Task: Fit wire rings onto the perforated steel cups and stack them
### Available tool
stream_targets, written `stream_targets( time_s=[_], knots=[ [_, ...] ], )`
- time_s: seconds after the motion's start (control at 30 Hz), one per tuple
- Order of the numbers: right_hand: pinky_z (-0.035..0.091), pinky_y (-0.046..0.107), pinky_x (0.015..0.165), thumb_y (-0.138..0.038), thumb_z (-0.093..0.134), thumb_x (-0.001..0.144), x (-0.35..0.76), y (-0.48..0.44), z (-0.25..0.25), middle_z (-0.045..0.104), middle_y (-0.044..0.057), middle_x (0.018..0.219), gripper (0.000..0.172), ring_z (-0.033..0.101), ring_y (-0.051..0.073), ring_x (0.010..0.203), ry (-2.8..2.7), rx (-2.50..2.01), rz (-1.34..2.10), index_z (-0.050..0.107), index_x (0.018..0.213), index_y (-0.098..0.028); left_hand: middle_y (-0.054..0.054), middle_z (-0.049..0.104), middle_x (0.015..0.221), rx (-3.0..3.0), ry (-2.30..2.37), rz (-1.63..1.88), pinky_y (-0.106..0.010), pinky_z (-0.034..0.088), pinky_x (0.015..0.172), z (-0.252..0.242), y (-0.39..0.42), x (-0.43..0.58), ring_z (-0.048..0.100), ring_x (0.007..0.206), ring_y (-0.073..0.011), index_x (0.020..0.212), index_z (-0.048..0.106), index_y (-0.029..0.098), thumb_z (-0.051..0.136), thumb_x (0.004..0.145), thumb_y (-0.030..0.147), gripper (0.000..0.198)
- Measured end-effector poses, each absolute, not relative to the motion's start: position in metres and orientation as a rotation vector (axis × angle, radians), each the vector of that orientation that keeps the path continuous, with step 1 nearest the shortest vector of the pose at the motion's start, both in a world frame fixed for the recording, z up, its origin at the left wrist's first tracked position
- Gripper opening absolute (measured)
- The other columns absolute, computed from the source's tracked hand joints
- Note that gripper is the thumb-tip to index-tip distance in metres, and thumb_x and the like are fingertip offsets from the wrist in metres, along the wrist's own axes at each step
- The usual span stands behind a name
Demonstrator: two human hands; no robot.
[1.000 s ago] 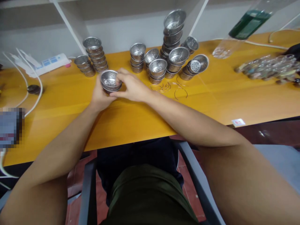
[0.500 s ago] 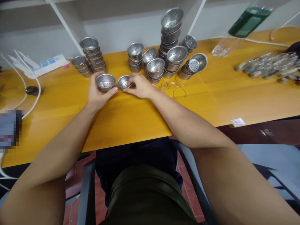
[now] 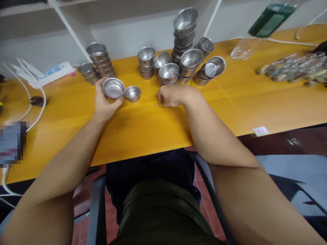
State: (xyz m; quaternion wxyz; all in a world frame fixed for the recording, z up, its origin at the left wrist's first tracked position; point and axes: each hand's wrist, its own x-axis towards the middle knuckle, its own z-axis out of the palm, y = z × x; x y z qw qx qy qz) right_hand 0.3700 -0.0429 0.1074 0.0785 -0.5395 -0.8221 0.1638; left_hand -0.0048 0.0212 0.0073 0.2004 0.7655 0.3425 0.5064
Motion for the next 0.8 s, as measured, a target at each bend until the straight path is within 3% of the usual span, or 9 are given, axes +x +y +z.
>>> stream_targets(
  time_s=[0.07,0.3,0.47,0.57,0.7,0.8],
  knots=[
    [0.051,0.041,0.072,-0.008,0.095,0.094,0.363,-0.043,0.108,0.085,0.002,0.085,0.019,0.072,0.024,0.073,-2.570,-1.690,0.559,0.085,0.096,-0.024,-0.018,0.064,0.180,2.140,0.953,1.412,-0.069,0.051,0.159,0.008,0.021,-0.004,0.064,0.180,-0.0480,0.181,0.047,0.033,0.108,0.100,0.074,0.109],
    [0.051,0.041,0.075,-0.010,0.086,0.099,0.329,-0.052,0.112,0.088,0.005,0.095,0.014,0.077,0.026,0.084,-2.718,-1.678,0.423,0.085,0.099,-0.024,-0.017,0.064,0.181,2.142,0.937,1.389,-0.068,0.054,0.159,0.006,0.020,-0.006,0.065,0.181,-0.0478,0.183,0.048,0.035,0.109,0.101,0.074,0.109],
    [0.057,0.045,0.091,-0.016,0.083,0.104,0.322,-0.058,0.118,0.091,0.010,0.117,0.010,0.082,0.032,0.103,-2.724,-1.560,0.432,0.078,0.105,-0.024,-0.017,0.065,0.181,2.142,0.938,1.394,-0.067,0.056,0.157,0.006,0.016,-0.004,0.068,0.178,-0.0467,0.182,0.046,0.035,0.107,0.101,0.079,0.111],
    [0.064,0.048,0.105,-0.027,0.082,0.114,0.332,-0.058,0.123,0.090,0.012,0.124,0.008,0.083,0.035,0.113,-2.510,-1.498,0.426,0.080,0.122,-0.025,-0.017,0.064,0.181,2.149,0.939,1.402,-0.068,0.056,0.157,0.010,0.012,-0.002,0.067,0.179,-0.0474,0.183,0.046,0.035,0.106,0.101,0.082,0.112],
    [0.069,0.055,0.114,-0.063,0.068,0.131,0.339,-0.057,0.124,0.088,0.016,0.134,0.042,0.083,0.040,0.122,-2.176,-1.474,0.410,0.079,0.150,-0.027,-0.017,0.065,0.182,2.173,0.944,1.375,-0.070,0.055,0.158,0.016,0.006,0.000,0.065,0.182,-0.0492,0.185,0.047,0.036,0.103,0.103,0.088,0.112],
    [0.073,0.055,0.108,-0.083,0.061,0.130,0.330,-0.050,0.110,0.084,0.015,0.127,0.059,0.081,0.037,0.116,-2.030,-1.401,0.483,0.078,0.148,-0.030,-0.017,0.068,0.178,2.160,0.903,1.368,-0.069,0.059,0.154,0.014,0.007,-0.002,0.068,0.179,-0.0492,0.183,0.048,0.036,0.096,0.102,0.099,0.114]
  ],
)
